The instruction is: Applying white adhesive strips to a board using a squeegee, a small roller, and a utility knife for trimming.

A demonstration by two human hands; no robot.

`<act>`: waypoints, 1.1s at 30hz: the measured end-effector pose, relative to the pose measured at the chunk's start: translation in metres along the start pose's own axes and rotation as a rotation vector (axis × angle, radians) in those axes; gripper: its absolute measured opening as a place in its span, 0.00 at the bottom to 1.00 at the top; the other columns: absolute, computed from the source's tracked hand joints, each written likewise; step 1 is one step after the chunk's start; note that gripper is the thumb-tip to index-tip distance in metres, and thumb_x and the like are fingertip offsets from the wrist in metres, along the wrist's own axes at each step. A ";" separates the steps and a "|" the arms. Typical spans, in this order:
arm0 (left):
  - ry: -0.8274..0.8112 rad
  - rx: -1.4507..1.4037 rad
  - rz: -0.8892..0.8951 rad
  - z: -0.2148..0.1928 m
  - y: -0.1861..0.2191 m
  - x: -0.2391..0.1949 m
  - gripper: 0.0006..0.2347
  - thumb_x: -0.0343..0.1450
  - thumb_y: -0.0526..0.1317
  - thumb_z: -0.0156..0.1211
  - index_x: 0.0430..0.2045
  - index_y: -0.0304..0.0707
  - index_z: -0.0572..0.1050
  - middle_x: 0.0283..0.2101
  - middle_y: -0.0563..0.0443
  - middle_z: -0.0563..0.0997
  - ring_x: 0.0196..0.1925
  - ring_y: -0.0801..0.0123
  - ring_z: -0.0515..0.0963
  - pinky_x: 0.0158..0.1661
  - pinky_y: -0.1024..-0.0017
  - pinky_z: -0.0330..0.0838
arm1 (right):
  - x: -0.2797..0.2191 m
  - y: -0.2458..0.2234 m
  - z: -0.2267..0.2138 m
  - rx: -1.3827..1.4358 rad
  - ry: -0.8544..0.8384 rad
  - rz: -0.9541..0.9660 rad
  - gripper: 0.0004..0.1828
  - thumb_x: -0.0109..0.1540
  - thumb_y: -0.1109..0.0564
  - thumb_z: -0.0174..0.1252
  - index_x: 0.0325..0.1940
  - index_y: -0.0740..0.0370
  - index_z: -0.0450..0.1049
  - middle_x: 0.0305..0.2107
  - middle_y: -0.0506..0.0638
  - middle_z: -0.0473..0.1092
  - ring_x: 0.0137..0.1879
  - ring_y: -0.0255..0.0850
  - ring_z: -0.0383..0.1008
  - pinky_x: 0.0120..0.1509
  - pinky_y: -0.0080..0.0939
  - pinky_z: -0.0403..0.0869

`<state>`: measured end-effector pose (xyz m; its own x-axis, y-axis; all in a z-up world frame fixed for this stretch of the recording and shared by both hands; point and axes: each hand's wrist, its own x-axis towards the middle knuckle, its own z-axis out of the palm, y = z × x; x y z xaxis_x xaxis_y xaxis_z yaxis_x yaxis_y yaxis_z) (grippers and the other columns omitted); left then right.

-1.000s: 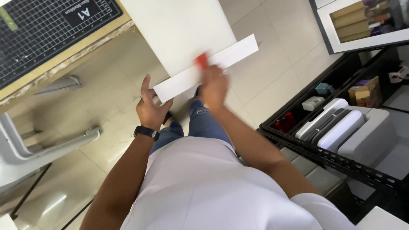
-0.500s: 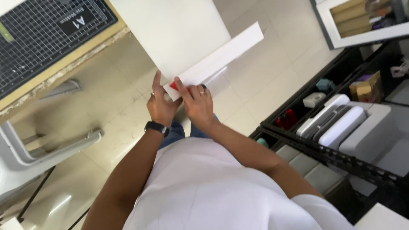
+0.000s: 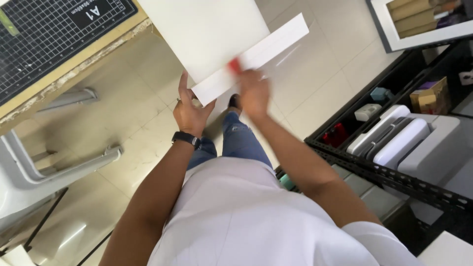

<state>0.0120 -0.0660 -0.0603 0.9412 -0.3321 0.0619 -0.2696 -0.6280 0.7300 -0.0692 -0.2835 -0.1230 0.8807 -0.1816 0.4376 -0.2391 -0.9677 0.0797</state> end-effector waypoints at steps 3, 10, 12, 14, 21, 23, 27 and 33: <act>0.059 -0.021 0.043 0.000 0.005 -0.002 0.45 0.62 0.50 0.78 0.73 0.51 0.53 0.31 0.62 0.85 0.36 0.63 0.87 0.45 0.60 0.80 | 0.032 0.077 -0.047 -0.062 0.017 0.443 0.34 0.65 0.58 0.62 0.75 0.49 0.62 0.38 0.52 0.69 0.42 0.55 0.75 0.41 0.57 0.71; -0.036 0.073 -0.044 0.000 0.001 -0.004 0.42 0.64 0.49 0.72 0.73 0.54 0.50 0.30 0.60 0.84 0.34 0.56 0.85 0.44 0.54 0.80 | 0.010 -0.078 -0.069 0.204 -0.054 0.004 0.35 0.65 0.53 0.48 0.79 0.41 0.58 0.39 0.48 0.67 0.41 0.48 0.67 0.42 0.50 0.67; 0.033 0.049 0.067 -0.001 -0.001 0.003 0.47 0.62 0.51 0.76 0.74 0.54 0.49 0.30 0.64 0.84 0.32 0.60 0.85 0.42 0.59 0.79 | 0.013 -0.014 -0.034 0.082 -0.060 0.078 0.58 0.35 0.54 0.80 0.70 0.53 0.70 0.47 0.63 0.72 0.51 0.64 0.72 0.43 0.62 0.69; 0.052 0.041 0.079 0.002 -0.001 0.003 0.47 0.62 0.51 0.77 0.74 0.52 0.50 0.29 0.64 0.84 0.30 0.59 0.85 0.41 0.58 0.79 | 0.024 0.009 -0.048 0.033 0.034 0.182 0.46 0.50 0.54 0.70 0.73 0.50 0.65 0.43 0.55 0.69 0.45 0.57 0.71 0.40 0.58 0.69; 0.023 0.073 0.059 0.005 -0.005 0.002 0.49 0.57 0.52 0.78 0.73 0.55 0.50 0.28 0.66 0.83 0.30 0.60 0.84 0.38 0.58 0.80 | 0.023 -0.083 -0.080 0.166 -0.010 -0.004 0.25 0.64 0.55 0.53 0.66 0.43 0.71 0.40 0.51 0.69 0.42 0.54 0.71 0.39 0.55 0.68; -0.006 0.026 0.049 0.005 -0.009 -0.002 0.49 0.59 0.52 0.79 0.73 0.52 0.51 0.29 0.65 0.79 0.27 0.63 0.80 0.32 0.61 0.76 | 0.018 -0.006 -0.044 0.003 -0.070 0.095 0.30 0.62 0.58 0.53 0.70 0.46 0.67 0.42 0.51 0.70 0.44 0.53 0.70 0.37 0.55 0.67; -0.017 0.012 0.079 0.007 -0.012 0.003 0.48 0.61 0.53 0.80 0.73 0.48 0.50 0.30 0.62 0.75 0.23 0.67 0.75 0.23 0.65 0.72 | 0.041 0.046 -0.059 0.051 0.006 0.446 0.39 0.66 0.67 0.56 0.79 0.49 0.54 0.40 0.53 0.71 0.38 0.47 0.70 0.34 0.50 0.71; -0.045 0.056 0.020 -0.011 -0.010 -0.003 0.45 0.61 0.53 0.76 0.72 0.57 0.50 0.33 0.64 0.84 0.35 0.60 0.85 0.40 0.57 0.80 | 0.016 -0.090 -0.084 0.223 -0.061 -0.081 0.27 0.65 0.58 0.45 0.68 0.46 0.69 0.39 0.54 0.66 0.39 0.54 0.66 0.37 0.55 0.65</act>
<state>0.0137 -0.0509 -0.0603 0.9258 -0.3753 0.0450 -0.3005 -0.6586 0.6899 -0.0679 -0.1842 -0.0479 0.9179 -0.1050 0.3826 -0.0759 -0.9930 -0.0906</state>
